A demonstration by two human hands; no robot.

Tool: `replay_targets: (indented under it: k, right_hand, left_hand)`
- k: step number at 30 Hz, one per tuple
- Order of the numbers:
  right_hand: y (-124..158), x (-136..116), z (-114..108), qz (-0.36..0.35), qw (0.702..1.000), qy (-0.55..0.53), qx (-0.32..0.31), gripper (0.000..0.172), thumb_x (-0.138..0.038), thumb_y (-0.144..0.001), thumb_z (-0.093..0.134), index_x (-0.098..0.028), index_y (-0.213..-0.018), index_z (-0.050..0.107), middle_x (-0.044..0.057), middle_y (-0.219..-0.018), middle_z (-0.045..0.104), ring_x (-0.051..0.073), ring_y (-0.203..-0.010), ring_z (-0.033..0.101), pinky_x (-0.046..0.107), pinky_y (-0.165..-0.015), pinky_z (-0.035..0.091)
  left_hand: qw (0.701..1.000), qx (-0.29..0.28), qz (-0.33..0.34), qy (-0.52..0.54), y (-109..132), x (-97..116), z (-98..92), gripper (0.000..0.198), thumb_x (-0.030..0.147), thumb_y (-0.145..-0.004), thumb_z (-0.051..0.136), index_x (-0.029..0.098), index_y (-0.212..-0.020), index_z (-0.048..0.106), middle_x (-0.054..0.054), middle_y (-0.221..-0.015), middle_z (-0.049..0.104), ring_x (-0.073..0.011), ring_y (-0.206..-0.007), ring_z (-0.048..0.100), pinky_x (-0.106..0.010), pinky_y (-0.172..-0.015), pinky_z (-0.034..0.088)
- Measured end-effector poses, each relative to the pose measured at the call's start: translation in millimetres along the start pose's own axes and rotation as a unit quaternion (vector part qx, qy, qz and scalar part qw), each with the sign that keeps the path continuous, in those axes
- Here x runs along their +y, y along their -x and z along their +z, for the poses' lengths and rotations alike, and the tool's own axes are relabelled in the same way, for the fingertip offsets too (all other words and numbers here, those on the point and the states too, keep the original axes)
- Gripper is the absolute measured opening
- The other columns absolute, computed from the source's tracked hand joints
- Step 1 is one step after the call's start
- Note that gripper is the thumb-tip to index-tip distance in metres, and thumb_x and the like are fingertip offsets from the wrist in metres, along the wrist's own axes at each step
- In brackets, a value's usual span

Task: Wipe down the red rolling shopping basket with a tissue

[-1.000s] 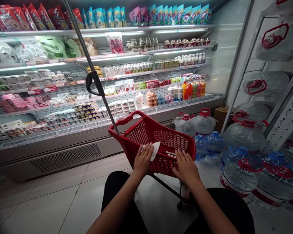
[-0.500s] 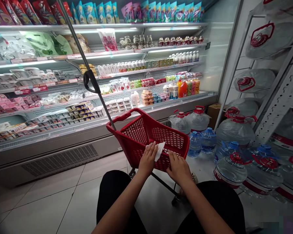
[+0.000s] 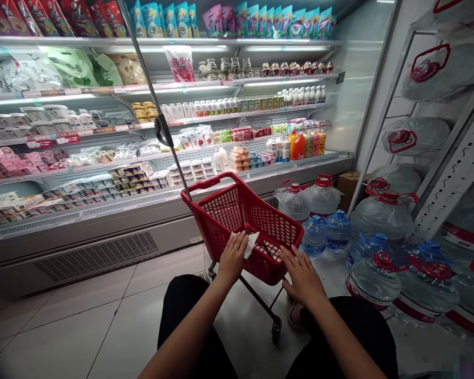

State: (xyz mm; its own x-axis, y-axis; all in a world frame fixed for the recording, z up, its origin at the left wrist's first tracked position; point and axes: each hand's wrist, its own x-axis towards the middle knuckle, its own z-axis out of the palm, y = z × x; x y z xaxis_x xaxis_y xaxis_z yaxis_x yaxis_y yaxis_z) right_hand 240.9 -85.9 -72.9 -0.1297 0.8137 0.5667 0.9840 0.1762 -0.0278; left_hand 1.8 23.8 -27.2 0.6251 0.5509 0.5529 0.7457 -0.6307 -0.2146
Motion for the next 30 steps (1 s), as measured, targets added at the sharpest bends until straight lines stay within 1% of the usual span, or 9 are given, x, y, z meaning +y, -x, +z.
replay_targets:
  k: [4,9,11,14,18,21,24,26,30]
  right_hand:
    - [1,-16,5,0.002,1.0,-0.005,-0.006,0.074,-0.024,-0.083,0.052,-0.019,-0.156,0.04,0.007,-0.162,0.045,0.03,-0.159,0.019,0.053,-0.127,0.025]
    - [-2,-50,8,-0.026,0.999,-0.024,-0.005,0.093,-0.02,-0.076,0.054,-0.012,-0.163,0.022,0.014,-0.162,0.043,0.027,-0.157,0.028,0.049,-0.128,0.024]
    - [-1,-56,4,-0.027,0.999,-0.022,-0.005,0.098,-0.019,-0.075,0.053,-0.012,-0.165,0.016,0.014,-0.164,0.042,0.026,-0.156,0.03,0.049,-0.128,0.024]
    - [-1,-59,-2,-0.029,0.999,-0.018,-0.01,0.1,-0.019,-0.075,0.052,-0.017,-0.167,0.01,0.01,-0.166,0.039,0.025,-0.156,0.03,0.05,-0.128,0.023]
    - [-2,-61,-4,-0.022,0.999,-0.022,-0.01,0.103,-0.019,-0.075,0.053,-0.017,-0.167,0.006,0.009,-0.166,0.039,0.025,-0.156,0.029,0.049,-0.128,0.025]
    - [0,-62,-3,-0.015,0.999,-0.029,-0.008,0.104,-0.02,-0.074,0.054,-0.014,-0.167,0.005,0.011,-0.166,0.038,0.025,-0.157,0.027,0.048,-0.128,0.026]
    - [2,-61,-4,-0.013,0.999,-0.032,-0.009,0.103,-0.02,-0.075,0.054,-0.014,-0.167,0.007,0.011,-0.166,0.038,0.025,-0.158,0.025,0.049,-0.128,0.025]
    - [4,-59,-6,-0.015,0.999,-0.03,-0.015,0.102,-0.02,-0.075,0.053,-0.015,-0.167,0.008,0.01,-0.167,0.037,0.025,-0.157,0.025,0.049,-0.128,0.024]
    - [3,-57,-12,-0.023,0.999,-0.029,-0.028,0.102,-0.021,-0.077,0.052,-0.018,-0.167,0.004,0.008,-0.169,0.034,0.023,-0.158,0.025,0.049,-0.128,0.024]
  left_hand:
    - [0.999,0.016,-0.025,0.016,9,19,3.9,0.055,0.009,-0.098,0.044,0.011,-0.152,0.048,-0.014,-0.16,0.047,-0.0241,-0.15,0.042,-0.046,-0.124,0.038]
    - [0.998,0.028,0.058,0.026,37,61,-3.5,0.056,0.02,-0.103,0.043,0.01,-0.158,0.04,-0.012,-0.166,0.038,-0.0241,-0.154,0.035,-0.043,-0.126,0.033]
    - [0.996,0.015,0.089,0.014,44,55,-10.1,0.061,0.02,-0.103,0.042,0.011,-0.162,0.032,-0.012,-0.169,0.031,-0.0225,-0.156,0.03,-0.042,-0.127,0.03]
    - [0.995,-0.006,0.102,-0.008,42,20,-17.8,0.065,0.014,-0.1,0.041,0.012,-0.163,0.027,-0.012,-0.17,0.029,-0.0197,-0.157,0.028,-0.041,-0.127,0.03]
    - [1.0,0.011,0.001,-0.022,32,-17,-16.0,0.062,0.007,-0.097,0.04,0.01,-0.159,0.037,-0.014,-0.164,0.04,-0.0222,-0.152,0.038,-0.043,-0.124,0.036]
    - [1.0,0.026,-0.002,-0.017,36,3,-10.4,0.056,0.011,-0.1,0.041,0.009,-0.156,0.042,-0.014,-0.162,0.044,-0.0237,-0.151,0.041,-0.043,-0.123,0.037]
    - [0.997,0.029,0.066,-0.003,49,40,-11.0,0.054,0.02,-0.104,0.043,0.01,-0.157,0.04,-0.012,-0.165,0.04,-0.0235,-0.154,0.034,-0.042,-0.126,0.032]
    - [0.993,0.023,0.113,0.004,54,49,-16.0,0.056,0.023,-0.106,0.042,0.012,-0.16,0.036,-0.01,-0.168,0.034,-0.0216,-0.157,0.029,-0.04,-0.128,0.028]
    - [0.991,0.004,0.133,0.011,46,11,-26.8,0.059,0.013,-0.103,0.038,0.014,-0.161,0.033,-0.008,-0.168,0.034,-0.0185,-0.156,0.03,-0.04,-0.129,0.027]
